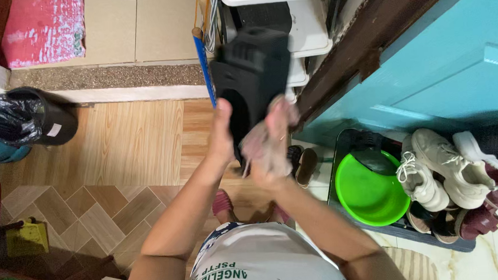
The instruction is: The person removes various shoes from a shoe rack and places them on the floor. They then use a cloth to wipe the soles and uppers of several shoes, including sandals and sneakers, before returning them to the rack.
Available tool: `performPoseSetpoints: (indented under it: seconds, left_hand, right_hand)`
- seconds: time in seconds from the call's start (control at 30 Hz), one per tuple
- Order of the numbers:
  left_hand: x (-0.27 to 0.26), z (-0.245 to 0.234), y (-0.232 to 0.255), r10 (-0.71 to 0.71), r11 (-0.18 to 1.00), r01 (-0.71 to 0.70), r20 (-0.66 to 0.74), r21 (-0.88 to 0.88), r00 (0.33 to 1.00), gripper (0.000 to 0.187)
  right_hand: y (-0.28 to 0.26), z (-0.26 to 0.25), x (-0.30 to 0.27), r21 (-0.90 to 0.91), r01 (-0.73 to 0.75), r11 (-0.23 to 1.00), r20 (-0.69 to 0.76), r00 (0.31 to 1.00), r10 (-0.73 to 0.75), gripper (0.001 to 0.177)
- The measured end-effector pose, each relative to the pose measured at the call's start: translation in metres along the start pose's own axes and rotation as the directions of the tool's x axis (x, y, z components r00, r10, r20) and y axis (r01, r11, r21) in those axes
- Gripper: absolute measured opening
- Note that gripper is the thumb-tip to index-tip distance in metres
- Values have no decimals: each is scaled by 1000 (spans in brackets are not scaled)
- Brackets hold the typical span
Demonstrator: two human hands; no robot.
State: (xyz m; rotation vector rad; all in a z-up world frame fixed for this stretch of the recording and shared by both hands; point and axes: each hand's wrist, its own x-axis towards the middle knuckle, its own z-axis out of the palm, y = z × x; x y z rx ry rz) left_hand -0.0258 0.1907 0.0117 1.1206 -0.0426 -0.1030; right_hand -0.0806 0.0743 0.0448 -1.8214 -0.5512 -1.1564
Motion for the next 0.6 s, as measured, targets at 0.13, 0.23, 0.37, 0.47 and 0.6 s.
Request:
performPoseSetpoints:
  seconds: [0.13, 0.23, 0.37, 0.47, 0.6]
  left_hand:
    - [-9, -7, -15, 181, 950, -219, 178, 225, 967, 78]
    - [-24, 0, -8, 114, 977, -160, 288, 142, 951, 76]
    - [-29, 21, 9, 104, 993, -89, 200, -82, 974, 79]
    - [-26, 33, 25, -10, 942, 43, 101, -334, 995, 83]
    - [-23, 25, 28, -24, 949, 31, 27, -312, 999, 88]
  right_hand:
    - [12, -18, 52, 230, -349, 909, 24, 935, 353, 68]
    - [21, -29, 77, 474, -385, 792, 36, 907, 419, 66]
    - [18, -7, 55, 526, -406, 747, -63, 857, 511, 75]
    - [-5, 2, 11, 204, -201, 958, -25, 977, 210, 66]
    - [-14, -10, -34, 71, -248, 966, 153, 960, 235, 52]
